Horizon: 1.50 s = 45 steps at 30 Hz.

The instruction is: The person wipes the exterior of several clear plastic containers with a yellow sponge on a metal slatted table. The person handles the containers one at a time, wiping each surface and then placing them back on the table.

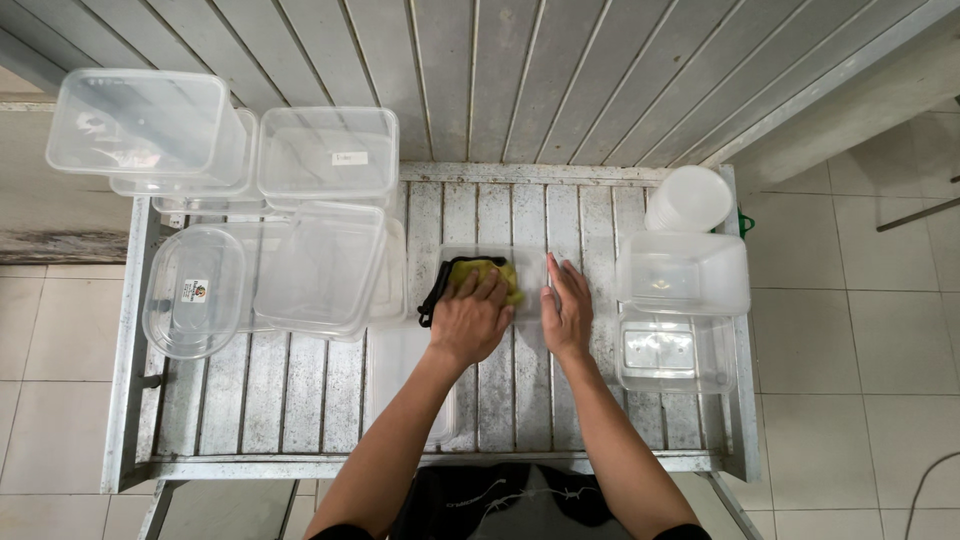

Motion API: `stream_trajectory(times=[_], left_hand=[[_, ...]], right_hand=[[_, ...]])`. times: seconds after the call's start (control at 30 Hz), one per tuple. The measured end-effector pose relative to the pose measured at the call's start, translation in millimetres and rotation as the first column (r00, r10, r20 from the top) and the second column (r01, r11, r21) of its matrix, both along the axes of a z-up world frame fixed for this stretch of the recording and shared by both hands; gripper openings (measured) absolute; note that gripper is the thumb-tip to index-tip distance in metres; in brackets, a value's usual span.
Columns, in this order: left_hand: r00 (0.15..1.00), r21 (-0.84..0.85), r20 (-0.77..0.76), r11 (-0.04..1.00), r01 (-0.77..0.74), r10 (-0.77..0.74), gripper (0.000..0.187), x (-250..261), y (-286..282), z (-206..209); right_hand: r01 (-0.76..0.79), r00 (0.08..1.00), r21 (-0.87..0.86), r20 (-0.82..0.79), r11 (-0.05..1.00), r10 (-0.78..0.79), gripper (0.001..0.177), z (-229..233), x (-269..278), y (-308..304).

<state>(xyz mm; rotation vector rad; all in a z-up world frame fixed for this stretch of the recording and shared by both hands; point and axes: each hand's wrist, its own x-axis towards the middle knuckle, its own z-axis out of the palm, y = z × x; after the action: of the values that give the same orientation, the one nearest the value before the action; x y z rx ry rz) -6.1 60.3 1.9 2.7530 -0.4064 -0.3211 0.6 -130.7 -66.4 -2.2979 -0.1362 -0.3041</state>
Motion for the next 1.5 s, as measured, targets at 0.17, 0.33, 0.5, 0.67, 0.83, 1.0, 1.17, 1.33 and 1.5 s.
stream_trajectory(times=[0.17,0.33,0.5,0.67,0.83,1.0,1.17,1.33,1.5], left_hand=[[0.966,-0.087,-0.027,0.962,-0.257,0.256,0.053,7,-24,-12],[0.942,-0.022,-0.144,0.951,-0.310,0.304,0.026,22,-47,-19],[0.919,-0.207,-0.078,0.895,-0.395,0.387,0.042,20,-65,-18],[0.946,-0.322,-0.223,0.898,-0.298,0.234,0.026,13,-41,-17],[0.952,-0.534,-0.239,0.792,-0.295,0.194,0.021,17,-6,-13],[0.791,-0.875,-0.112,0.317,-0.365,0.601,0.016,14,-4,-3],[0.683,-0.749,0.317,0.616,-0.245,0.658,0.018,10,-26,7],[0.869,-0.636,0.227,0.743,-0.209,0.439,0.027,24,-49,4],[0.941,-0.684,0.025,0.693,-0.229,0.336,0.021,32,-54,-14]], right_hand=[[0.005,1.000,-0.025,-0.012,1.000,-0.006,0.051,-5,1,-1],[0.008,1.000,-0.087,0.024,0.996,-0.006,0.047,-5,2,-1],[-0.001,1.000,-0.065,0.022,0.998,0.003,0.046,1,0,0],[0.022,0.999,-0.056,0.038,0.998,-0.020,0.046,4,1,1],[0.032,0.999,-0.014,0.038,0.999,-0.032,0.049,5,-1,2],[0.038,0.999,-0.046,-0.002,0.998,-0.038,0.050,9,0,2],[-0.003,1.000,-0.023,-0.022,1.000,0.003,0.051,12,1,-1],[-0.001,0.999,-0.040,-0.049,0.999,-0.001,0.049,7,0,0],[-0.002,1.000,-0.076,-0.006,0.997,0.002,0.046,0,2,-3]])
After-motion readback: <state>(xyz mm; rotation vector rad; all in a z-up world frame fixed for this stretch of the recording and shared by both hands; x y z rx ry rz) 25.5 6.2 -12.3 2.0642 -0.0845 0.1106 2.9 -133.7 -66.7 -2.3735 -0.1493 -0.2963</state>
